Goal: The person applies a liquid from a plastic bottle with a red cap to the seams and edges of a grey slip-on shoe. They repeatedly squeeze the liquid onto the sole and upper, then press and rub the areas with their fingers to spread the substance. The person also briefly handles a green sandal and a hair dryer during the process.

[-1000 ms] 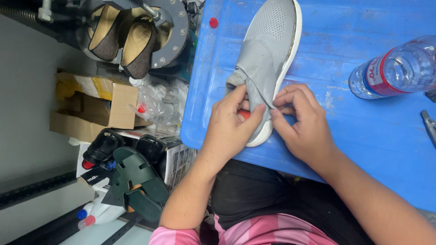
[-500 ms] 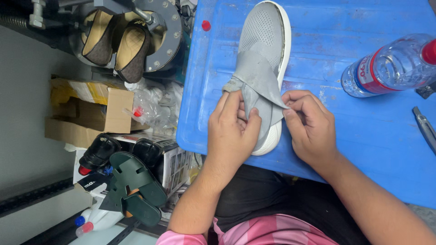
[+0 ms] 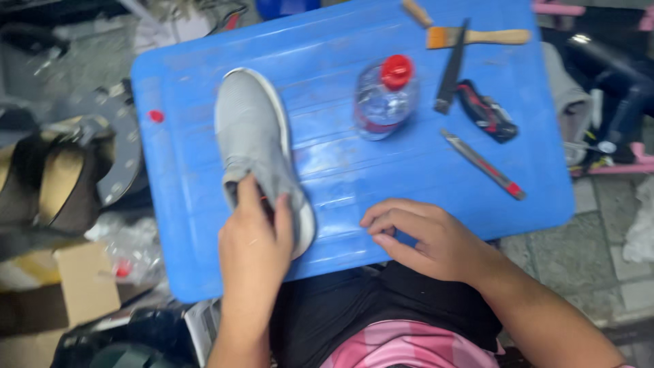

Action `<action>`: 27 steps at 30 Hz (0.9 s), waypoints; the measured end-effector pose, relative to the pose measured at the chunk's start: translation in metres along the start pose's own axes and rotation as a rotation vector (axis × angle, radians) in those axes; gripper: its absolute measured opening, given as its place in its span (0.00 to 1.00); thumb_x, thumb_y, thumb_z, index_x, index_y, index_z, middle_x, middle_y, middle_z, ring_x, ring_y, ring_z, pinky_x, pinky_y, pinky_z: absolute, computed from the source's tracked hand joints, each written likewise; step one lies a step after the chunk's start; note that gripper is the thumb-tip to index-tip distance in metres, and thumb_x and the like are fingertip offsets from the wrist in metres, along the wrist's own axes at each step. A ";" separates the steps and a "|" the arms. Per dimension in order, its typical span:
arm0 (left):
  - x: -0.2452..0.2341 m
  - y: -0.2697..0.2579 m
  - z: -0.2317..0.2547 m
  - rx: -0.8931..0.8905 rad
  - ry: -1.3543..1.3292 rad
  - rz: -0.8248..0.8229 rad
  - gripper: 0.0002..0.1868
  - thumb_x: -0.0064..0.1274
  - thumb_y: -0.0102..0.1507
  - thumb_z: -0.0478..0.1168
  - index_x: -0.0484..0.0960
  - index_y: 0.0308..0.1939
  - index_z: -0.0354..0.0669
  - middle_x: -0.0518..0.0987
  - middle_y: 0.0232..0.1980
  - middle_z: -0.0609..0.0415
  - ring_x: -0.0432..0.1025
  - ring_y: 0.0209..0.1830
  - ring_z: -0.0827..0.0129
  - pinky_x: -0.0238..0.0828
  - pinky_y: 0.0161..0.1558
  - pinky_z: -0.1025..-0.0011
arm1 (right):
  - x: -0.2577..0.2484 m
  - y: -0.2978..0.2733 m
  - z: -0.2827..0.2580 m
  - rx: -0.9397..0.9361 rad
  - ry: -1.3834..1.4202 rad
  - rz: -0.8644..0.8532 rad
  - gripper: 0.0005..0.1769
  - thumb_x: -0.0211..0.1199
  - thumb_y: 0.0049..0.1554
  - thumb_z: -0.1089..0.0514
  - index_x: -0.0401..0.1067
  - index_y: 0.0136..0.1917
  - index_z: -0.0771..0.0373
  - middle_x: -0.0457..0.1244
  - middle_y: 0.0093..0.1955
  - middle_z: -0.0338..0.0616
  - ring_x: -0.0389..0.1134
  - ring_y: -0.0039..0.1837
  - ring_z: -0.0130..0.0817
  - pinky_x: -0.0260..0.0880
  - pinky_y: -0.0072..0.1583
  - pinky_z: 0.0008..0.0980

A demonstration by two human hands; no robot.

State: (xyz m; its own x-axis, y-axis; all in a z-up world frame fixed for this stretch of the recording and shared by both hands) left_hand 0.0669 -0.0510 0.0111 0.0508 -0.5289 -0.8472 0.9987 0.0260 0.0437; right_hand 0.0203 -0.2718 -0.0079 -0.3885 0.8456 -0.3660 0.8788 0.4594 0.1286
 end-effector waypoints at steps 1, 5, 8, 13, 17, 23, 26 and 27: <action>0.003 0.002 0.002 -0.010 0.073 -0.018 0.23 0.55 0.65 0.43 0.73 0.60 0.34 0.81 0.35 0.30 0.76 0.34 0.33 0.70 0.35 0.45 | -0.012 -0.016 0.006 0.021 0.010 0.012 0.04 0.63 0.58 0.66 0.74 0.48 0.68 0.70 0.55 0.49 0.74 0.51 0.36 0.74 0.54 0.30; 0.004 0.007 -0.002 -0.050 0.280 -0.078 0.22 0.56 0.65 0.48 0.78 0.59 0.41 0.82 0.38 0.34 0.76 0.37 0.34 0.71 0.38 0.45 | -0.120 -0.113 0.035 0.021 -0.181 0.575 0.03 0.62 0.62 0.68 0.73 0.50 0.66 0.70 0.52 0.44 0.73 0.50 0.34 0.73 0.55 0.28; -0.001 0.007 -0.005 0.023 0.323 -0.048 0.22 0.57 0.65 0.50 0.81 0.56 0.40 0.83 0.41 0.35 0.77 0.40 0.37 0.72 0.41 0.48 | -0.196 -0.165 0.094 0.188 -0.382 0.917 0.08 0.66 0.64 0.65 0.74 0.57 0.67 0.68 0.59 0.52 0.67 0.52 0.38 0.69 0.57 0.33; -0.004 -0.008 -0.016 -0.018 0.307 -0.046 0.23 0.62 0.61 0.51 0.85 0.55 0.42 0.85 0.43 0.41 0.80 0.42 0.46 0.74 0.43 0.52 | -0.205 -0.173 0.179 0.306 -1.025 0.844 0.20 0.74 0.49 0.57 0.73 0.52 0.66 0.66 0.55 0.60 0.68 0.53 0.49 0.68 0.54 0.41; -0.031 -0.030 0.005 0.154 0.144 0.170 0.21 0.67 0.63 0.43 0.82 0.55 0.33 0.83 0.49 0.42 0.80 0.48 0.56 0.77 0.53 0.62 | -0.221 -0.222 0.262 0.452 -0.391 1.158 0.17 0.72 0.65 0.56 0.67 0.56 0.67 0.61 0.48 0.44 0.60 0.48 0.34 0.59 0.50 0.37; 0.000 -0.060 0.102 0.301 -0.163 0.062 0.13 0.63 0.58 0.35 0.82 0.45 0.35 0.85 0.47 0.44 0.82 0.48 0.59 0.77 0.50 0.68 | -0.229 -0.276 0.254 0.053 -0.021 1.412 0.11 0.62 0.72 0.59 0.61 0.54 0.63 0.58 0.49 0.36 0.55 0.46 0.21 0.56 0.50 0.23; 0.060 -0.060 0.169 0.537 -0.525 -0.342 0.12 0.62 0.61 0.35 0.81 0.47 0.36 0.84 0.49 0.48 0.82 0.47 0.63 0.78 0.50 0.69 | -0.222 -0.296 0.210 -0.166 0.167 1.452 0.13 0.60 0.73 0.58 0.59 0.50 0.63 0.57 0.46 0.37 0.54 0.46 0.21 0.57 0.51 0.23; 0.079 -0.062 0.187 0.581 -0.602 -0.450 0.11 0.61 0.62 0.35 0.81 0.47 0.36 0.84 0.49 0.48 0.82 0.47 0.63 0.78 0.50 0.69 | -0.217 -0.298 0.193 -0.217 0.192 1.433 0.13 0.59 0.73 0.58 0.59 0.50 0.63 0.57 0.46 0.38 0.55 0.47 0.22 0.59 0.53 0.23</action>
State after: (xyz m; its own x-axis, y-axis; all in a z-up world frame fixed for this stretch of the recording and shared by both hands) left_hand 0.0091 -0.2531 0.0400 -0.5097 -0.7390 -0.4405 0.7594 -0.6271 0.1734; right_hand -0.1044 -0.6444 -0.1448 0.7192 0.6186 0.3163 0.4851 -0.7730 0.4088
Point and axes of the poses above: each hand's wrist, its own y-axis towards the middle knuckle, its own x-axis out of the palm, z = x × y, the point moved 8 cm from there along y, towards the middle knuckle
